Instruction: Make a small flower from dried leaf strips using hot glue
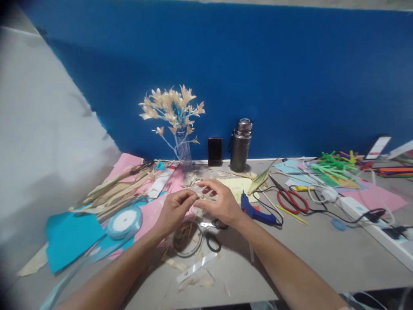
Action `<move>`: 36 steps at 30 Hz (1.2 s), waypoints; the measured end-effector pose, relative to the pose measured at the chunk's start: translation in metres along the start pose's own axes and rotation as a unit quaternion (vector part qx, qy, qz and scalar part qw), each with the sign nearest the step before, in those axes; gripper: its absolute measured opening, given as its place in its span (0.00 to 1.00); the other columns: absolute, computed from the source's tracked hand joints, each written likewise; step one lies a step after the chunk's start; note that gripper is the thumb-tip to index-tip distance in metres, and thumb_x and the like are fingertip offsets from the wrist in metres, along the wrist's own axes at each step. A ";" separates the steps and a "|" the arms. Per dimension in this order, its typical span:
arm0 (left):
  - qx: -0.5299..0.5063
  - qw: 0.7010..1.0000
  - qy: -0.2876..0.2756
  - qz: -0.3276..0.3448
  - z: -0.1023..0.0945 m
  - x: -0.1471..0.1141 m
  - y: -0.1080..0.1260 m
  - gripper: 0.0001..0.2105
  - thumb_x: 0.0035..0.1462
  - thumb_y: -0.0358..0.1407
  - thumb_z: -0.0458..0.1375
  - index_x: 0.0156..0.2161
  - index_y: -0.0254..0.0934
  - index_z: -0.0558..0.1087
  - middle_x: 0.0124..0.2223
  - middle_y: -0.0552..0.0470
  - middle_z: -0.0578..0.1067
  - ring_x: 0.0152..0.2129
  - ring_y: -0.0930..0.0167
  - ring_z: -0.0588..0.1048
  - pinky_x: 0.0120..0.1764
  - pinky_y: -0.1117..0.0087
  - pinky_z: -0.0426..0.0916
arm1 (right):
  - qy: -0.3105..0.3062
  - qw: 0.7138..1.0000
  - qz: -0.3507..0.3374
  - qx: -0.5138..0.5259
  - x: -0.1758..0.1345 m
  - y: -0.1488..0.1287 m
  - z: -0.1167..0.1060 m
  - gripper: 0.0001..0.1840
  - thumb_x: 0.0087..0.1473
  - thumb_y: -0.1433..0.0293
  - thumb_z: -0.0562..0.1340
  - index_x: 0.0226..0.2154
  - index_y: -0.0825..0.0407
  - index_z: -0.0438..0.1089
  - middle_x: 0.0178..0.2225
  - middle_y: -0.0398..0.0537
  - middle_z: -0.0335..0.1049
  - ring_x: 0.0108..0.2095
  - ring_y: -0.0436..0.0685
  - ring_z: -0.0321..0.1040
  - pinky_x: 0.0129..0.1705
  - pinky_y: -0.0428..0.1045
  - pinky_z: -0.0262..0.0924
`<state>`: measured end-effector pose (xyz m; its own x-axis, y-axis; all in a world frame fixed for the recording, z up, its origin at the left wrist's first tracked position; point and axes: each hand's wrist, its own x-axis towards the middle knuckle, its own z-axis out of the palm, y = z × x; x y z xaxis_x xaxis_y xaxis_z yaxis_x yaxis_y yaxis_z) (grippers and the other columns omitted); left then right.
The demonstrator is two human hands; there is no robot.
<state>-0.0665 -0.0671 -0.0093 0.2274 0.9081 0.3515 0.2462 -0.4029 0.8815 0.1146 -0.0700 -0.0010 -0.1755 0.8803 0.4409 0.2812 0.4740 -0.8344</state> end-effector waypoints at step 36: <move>0.364 0.876 0.061 0.310 0.001 -0.004 -0.003 0.06 0.63 0.34 0.57 0.42 0.37 0.77 0.37 0.48 0.79 0.37 0.64 0.73 0.43 0.60 0.62 | -0.064 0.991 0.117 0.024 0.005 0.007 -0.001 0.14 0.54 0.62 0.64 0.24 0.53 0.73 0.22 0.41 0.70 0.25 0.50 0.64 0.31 0.46 0.58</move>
<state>-0.0669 -0.0696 -0.0135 0.4381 0.4762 0.7625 0.6567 -0.7487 0.0903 0.1167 -0.0619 -0.0040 -0.2294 0.9545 0.1908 0.2843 0.2532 -0.9247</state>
